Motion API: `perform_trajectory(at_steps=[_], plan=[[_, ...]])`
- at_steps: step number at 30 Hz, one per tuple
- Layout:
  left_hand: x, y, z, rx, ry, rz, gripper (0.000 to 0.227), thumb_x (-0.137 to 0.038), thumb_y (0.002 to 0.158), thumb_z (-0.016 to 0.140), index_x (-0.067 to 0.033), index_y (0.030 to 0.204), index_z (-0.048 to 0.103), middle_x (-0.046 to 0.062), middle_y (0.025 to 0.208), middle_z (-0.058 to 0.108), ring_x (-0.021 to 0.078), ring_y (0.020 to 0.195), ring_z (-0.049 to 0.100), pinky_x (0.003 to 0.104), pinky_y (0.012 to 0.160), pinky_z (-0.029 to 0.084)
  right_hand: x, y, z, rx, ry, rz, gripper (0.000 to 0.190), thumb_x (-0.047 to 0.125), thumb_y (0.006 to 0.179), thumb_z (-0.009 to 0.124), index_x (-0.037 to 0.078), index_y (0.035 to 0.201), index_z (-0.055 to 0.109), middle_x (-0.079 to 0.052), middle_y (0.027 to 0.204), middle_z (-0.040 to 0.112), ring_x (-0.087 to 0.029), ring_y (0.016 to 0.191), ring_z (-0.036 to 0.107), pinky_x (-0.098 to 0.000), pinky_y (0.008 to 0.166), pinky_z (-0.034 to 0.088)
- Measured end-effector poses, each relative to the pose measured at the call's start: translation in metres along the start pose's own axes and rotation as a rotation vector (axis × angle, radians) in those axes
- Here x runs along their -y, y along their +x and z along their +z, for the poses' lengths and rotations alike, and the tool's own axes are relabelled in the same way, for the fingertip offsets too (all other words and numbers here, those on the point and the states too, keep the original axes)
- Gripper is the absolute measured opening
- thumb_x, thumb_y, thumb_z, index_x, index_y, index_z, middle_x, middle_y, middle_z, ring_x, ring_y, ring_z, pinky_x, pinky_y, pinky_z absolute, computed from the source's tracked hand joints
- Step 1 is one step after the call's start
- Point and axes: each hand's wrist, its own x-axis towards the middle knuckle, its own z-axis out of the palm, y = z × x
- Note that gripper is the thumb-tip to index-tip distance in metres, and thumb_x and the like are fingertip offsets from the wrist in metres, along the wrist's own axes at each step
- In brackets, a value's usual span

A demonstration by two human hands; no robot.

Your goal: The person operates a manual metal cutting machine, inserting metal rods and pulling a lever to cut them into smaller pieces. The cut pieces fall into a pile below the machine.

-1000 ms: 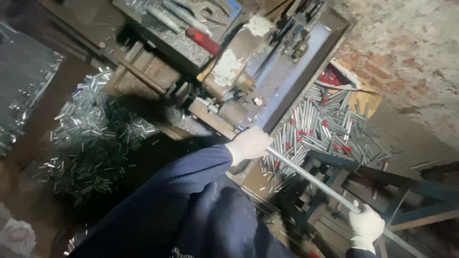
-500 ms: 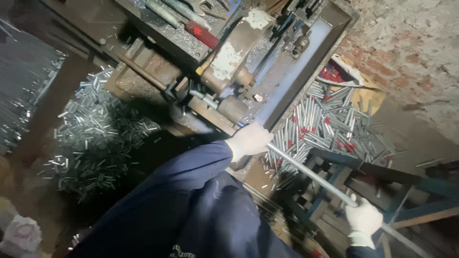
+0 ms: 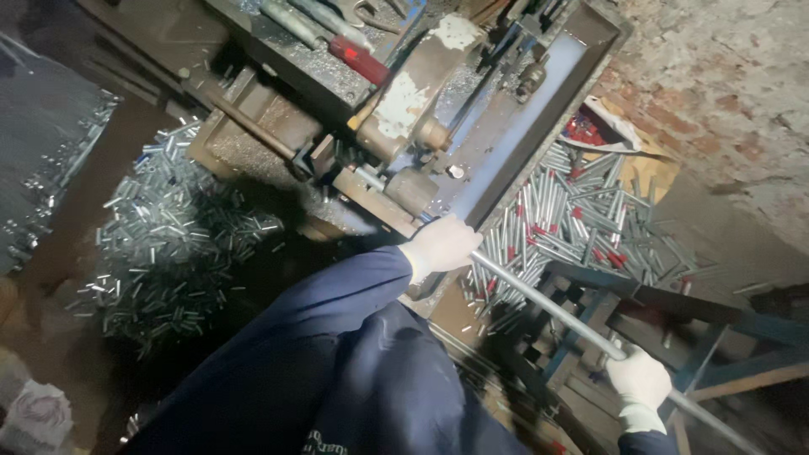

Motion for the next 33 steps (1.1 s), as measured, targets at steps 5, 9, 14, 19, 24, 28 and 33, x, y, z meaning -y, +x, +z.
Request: perform_trajectory(at_steps=[5,9,14,19,24,28,33], plan=[[0.000,-0.001,-0.001,0.000,0.033,-0.012,0.024,-0.043,0.092,0.071,-0.0187,0.092,0.071,0.005,0.084,0.078,0.0309,0.073,0.076,0.045,0.073,0.054,-0.034,0.080,0.034,0.243,-0.172,-0.160,0.061,0.046,0.079,0.061,0.004,0.122,0.076,-0.023,0.128,0.077,-0.040,0.118,0.076,-0.0429,0.101,0.059],[-0.004,0.001,0.001,-0.006,0.003,-0.026,0.022,-0.039,0.092,0.070,-0.0172,0.092,0.072,0.009,0.083,0.078,0.0341,0.073,0.076,0.049,0.072,0.055,-0.048,0.102,0.051,0.305,-0.217,-0.257,0.058,0.044,0.080,0.062,0.003,0.119,0.076,-0.025,0.125,0.078,-0.040,0.118,0.076,-0.0427,0.100,0.059],[0.002,0.000,0.002,-0.012,0.020,-0.021,0.019,-0.036,0.092,0.070,-0.0170,0.090,0.071,0.008,0.081,0.077,0.0328,0.069,0.076,0.048,0.068,0.056,-0.002,0.021,-0.008,0.168,-0.126,-0.055,0.057,0.041,0.081,0.062,0.005,0.120,0.082,-0.022,0.123,0.081,-0.041,0.114,0.078,-0.0443,0.100,0.060],[-0.003,-0.001,-0.010,0.049,-0.001,-0.020,0.022,-0.036,0.097,0.066,-0.0159,0.091,0.071,0.006,0.079,0.077,0.0306,0.067,0.075,0.046,0.066,0.056,-0.032,0.076,0.028,0.262,-0.180,-0.173,0.059,0.043,0.084,0.059,0.001,0.121,0.077,-0.027,0.126,0.077,-0.043,0.118,0.076,-0.0457,0.101,0.060],[0.000,0.002,0.012,-0.068,0.080,-0.001,0.013,-0.031,0.089,0.068,-0.0184,0.086,0.071,0.007,0.076,0.077,0.0321,0.066,0.075,0.048,0.066,0.056,-0.021,0.056,0.009,0.278,-0.147,-0.172,0.069,0.055,0.081,0.066,0.002,0.124,0.075,-0.024,0.129,0.077,-0.042,0.120,0.075,-0.0449,0.101,0.059],[-0.004,-0.005,0.001,0.011,0.072,-0.017,0.014,-0.026,0.095,0.060,-0.0196,0.085,0.068,0.003,0.076,0.075,0.0275,0.064,0.074,0.044,0.063,0.052,-0.005,0.013,0.008,0.096,-0.138,-0.054,0.063,0.056,0.092,0.052,0.006,0.115,0.084,-0.021,0.117,0.083,-0.041,0.112,0.078,-0.0436,0.098,0.060],[0.000,0.001,0.003,-0.031,0.078,-0.011,0.014,-0.031,0.093,0.066,-0.0192,0.088,0.070,0.004,0.078,0.076,0.0294,0.065,0.075,0.045,0.066,0.054,0.001,0.009,0.003,0.018,-0.048,-0.021,0.065,0.062,0.103,0.041,0.013,0.112,0.084,-0.022,0.110,0.084,-0.045,0.108,0.077,-0.0472,0.098,0.058]])
